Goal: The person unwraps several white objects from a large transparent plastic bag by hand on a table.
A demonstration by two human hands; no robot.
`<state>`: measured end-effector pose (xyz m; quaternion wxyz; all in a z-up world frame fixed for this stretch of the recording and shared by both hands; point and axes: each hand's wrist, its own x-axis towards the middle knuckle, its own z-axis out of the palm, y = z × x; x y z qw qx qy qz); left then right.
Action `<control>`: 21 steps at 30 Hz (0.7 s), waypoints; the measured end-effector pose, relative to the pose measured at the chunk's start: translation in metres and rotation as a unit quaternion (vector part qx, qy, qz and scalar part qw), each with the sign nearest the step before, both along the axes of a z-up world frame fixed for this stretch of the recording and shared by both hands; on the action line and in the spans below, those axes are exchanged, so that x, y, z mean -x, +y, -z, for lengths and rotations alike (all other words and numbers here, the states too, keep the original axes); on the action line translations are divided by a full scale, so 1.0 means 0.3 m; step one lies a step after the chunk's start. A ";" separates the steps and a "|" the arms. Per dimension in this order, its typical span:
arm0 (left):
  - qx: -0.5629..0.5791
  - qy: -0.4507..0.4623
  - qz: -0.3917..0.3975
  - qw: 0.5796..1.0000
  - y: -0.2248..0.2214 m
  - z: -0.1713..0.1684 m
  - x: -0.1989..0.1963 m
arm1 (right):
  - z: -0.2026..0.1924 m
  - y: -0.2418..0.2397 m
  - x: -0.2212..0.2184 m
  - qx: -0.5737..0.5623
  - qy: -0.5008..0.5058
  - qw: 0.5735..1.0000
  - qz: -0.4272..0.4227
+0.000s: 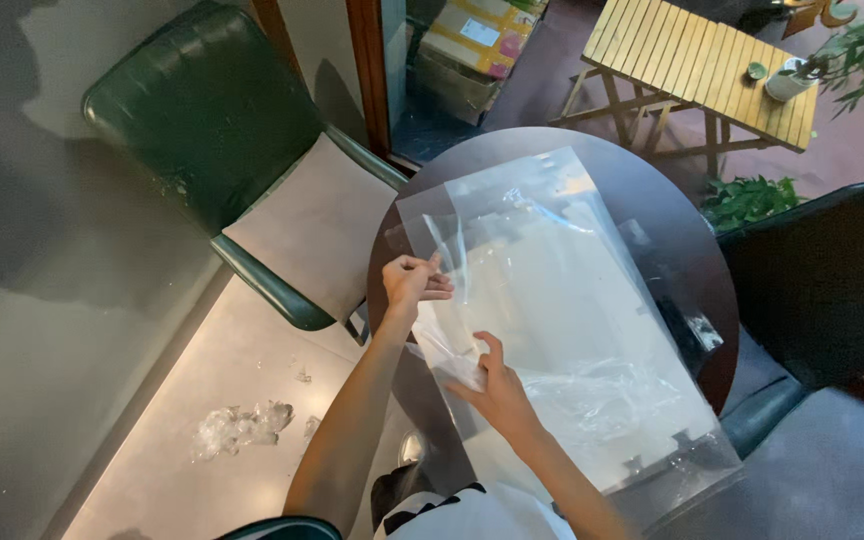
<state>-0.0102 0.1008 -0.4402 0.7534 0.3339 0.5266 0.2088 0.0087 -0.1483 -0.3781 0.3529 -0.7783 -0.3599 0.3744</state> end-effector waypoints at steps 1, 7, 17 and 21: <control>-0.012 0.003 0.011 1.000 -0.001 -0.020 -0.002 | -0.087 0.017 0.017 0.097 -0.006 0.995 -0.004; -0.048 0.002 0.021 0.999 0.048 0.078 -0.039 | 0.366 -0.083 -0.007 -0.050 -0.224 0.961 -0.156; -0.048 0.072 0.040 0.995 0.075 -0.063 0.000 | 0.192 -0.220 0.039 -0.161 -0.262 0.929 -0.208; -0.093 0.059 0.121 0.987 0.006 0.117 0.060 | 0.230 -0.152 -0.006 0.048 -0.035 0.998 -0.014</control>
